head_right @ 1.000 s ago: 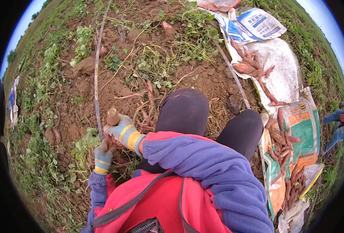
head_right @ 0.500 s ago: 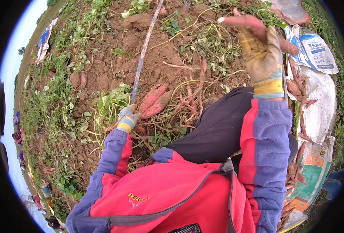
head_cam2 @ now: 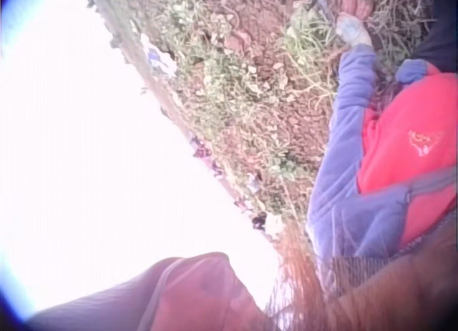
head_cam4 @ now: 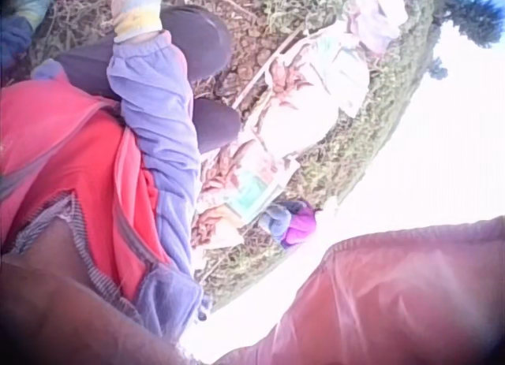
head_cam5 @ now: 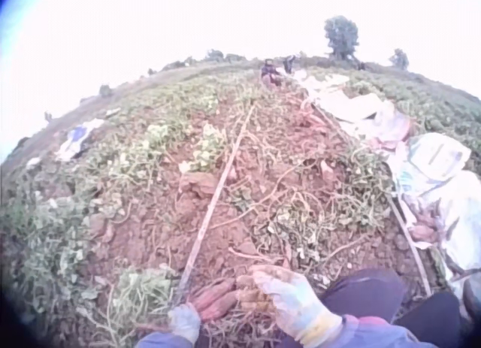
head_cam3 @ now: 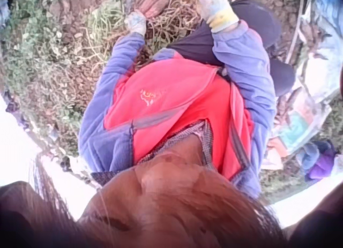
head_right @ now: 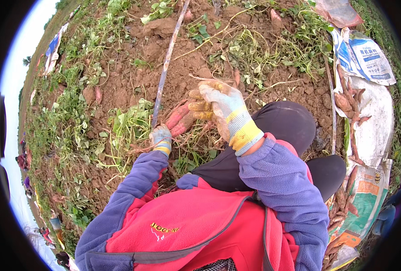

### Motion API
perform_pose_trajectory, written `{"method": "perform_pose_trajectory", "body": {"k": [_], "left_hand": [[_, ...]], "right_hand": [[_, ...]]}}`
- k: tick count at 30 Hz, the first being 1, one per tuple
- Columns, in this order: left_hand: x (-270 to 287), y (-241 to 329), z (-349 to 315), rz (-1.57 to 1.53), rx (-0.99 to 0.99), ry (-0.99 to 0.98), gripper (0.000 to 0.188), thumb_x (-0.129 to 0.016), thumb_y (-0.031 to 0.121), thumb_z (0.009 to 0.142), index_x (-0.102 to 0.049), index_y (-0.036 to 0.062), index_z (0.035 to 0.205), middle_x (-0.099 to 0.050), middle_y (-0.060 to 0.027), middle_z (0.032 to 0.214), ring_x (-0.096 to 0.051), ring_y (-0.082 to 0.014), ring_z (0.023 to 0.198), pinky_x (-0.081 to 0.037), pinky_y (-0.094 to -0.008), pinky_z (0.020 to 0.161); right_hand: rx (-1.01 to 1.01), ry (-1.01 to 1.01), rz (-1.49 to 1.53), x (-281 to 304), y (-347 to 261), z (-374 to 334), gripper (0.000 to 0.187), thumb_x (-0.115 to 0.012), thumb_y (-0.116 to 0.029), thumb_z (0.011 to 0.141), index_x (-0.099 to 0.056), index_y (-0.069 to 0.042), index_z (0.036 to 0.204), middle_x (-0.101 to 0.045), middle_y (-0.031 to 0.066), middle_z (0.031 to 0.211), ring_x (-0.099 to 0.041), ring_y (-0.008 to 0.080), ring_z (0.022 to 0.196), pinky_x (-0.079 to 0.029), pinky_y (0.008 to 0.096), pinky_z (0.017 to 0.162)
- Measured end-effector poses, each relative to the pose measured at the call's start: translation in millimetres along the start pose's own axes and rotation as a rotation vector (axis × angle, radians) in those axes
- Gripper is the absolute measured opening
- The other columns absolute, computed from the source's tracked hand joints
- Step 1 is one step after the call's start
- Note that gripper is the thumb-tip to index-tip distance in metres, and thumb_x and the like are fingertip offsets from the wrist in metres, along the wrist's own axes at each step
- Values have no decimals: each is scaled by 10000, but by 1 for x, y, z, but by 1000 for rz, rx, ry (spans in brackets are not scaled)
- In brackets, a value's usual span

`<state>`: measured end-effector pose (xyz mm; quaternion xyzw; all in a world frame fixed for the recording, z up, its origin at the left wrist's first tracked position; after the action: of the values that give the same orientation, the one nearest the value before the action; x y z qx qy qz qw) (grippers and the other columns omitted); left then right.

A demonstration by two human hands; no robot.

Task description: The person harvests sweet potatoes by hand, pulling them from the soil and placing them onto a nearby sack. The person repeatedly reaches into the ground, extracts tubers, and moves them to the collection area.

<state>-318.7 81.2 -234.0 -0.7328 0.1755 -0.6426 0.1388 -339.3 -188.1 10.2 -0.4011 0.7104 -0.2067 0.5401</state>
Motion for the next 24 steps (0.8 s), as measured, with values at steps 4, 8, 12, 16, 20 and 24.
{"method": "perform_pose_trajectory", "body": {"k": [4,8,12,16,20,24], "left_hand": [[40,-12,0,-155,-102,-191,213,-583,181,847,-639,100,1036,-700,-138,947,-681,-317,872,-523,-507,724],[61,-37,-10,-543,-104,-77,261,-660,321,814,-604,115,964,-679,-179,851,-654,-383,831,-506,-468,707],[100,-23,-24,-679,-169,91,354,-693,362,790,-627,117,1037,-680,-165,823,-653,-381,802,-505,-457,695],[116,1,-29,-701,-275,104,377,-716,336,773,-640,111,1066,-686,-155,853,-653,-365,813,-507,-447,703],[113,8,-17,-468,-290,158,487,-734,326,751,-592,127,1173,-677,-165,1005,-657,-333,870,-509,-442,747],[119,18,-2,-580,-338,4,532,-739,335,725,-574,164,1201,-676,-155,984,-658,-339,869,-512,-440,770]], "right_hand": [[-107,-27,-46,3,11,-1,293,-569,-194,936,-540,-22,1171,-661,137,1027,-680,252,843,-573,364,687],[-213,33,-29,0,38,0,227,-625,-172,897,-553,-51,1075,-650,83,940,-670,218,778,-551,323,602],[-356,109,-80,23,74,17,295,-667,-249,870,-557,-58,1065,-603,49,866,-613,187,685,-536,334,598],[-437,85,-211,42,97,30,372,-693,-320,848,-547,-75,1086,-568,28,835,-563,178,664,-508,400,614],[-400,170,-312,14,80,20,187,-606,-275,915,-561,-127,1020,-590,4,890,-596,190,736,-538,369,650],[-212,153,-171,18,66,24,382,-695,-323,844,-535,-86,1097,-588,23,884,-582,179,702,-481,379,613]]}}
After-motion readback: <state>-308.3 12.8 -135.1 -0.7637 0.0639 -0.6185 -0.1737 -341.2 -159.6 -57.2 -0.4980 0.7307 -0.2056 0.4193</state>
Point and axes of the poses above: each hand's wrist, its own z-axis towards the middle knuckle, its own x-axis out of the back of the hand, y = z × x, the point moved 5 cm from there along z, towards the middle knuckle
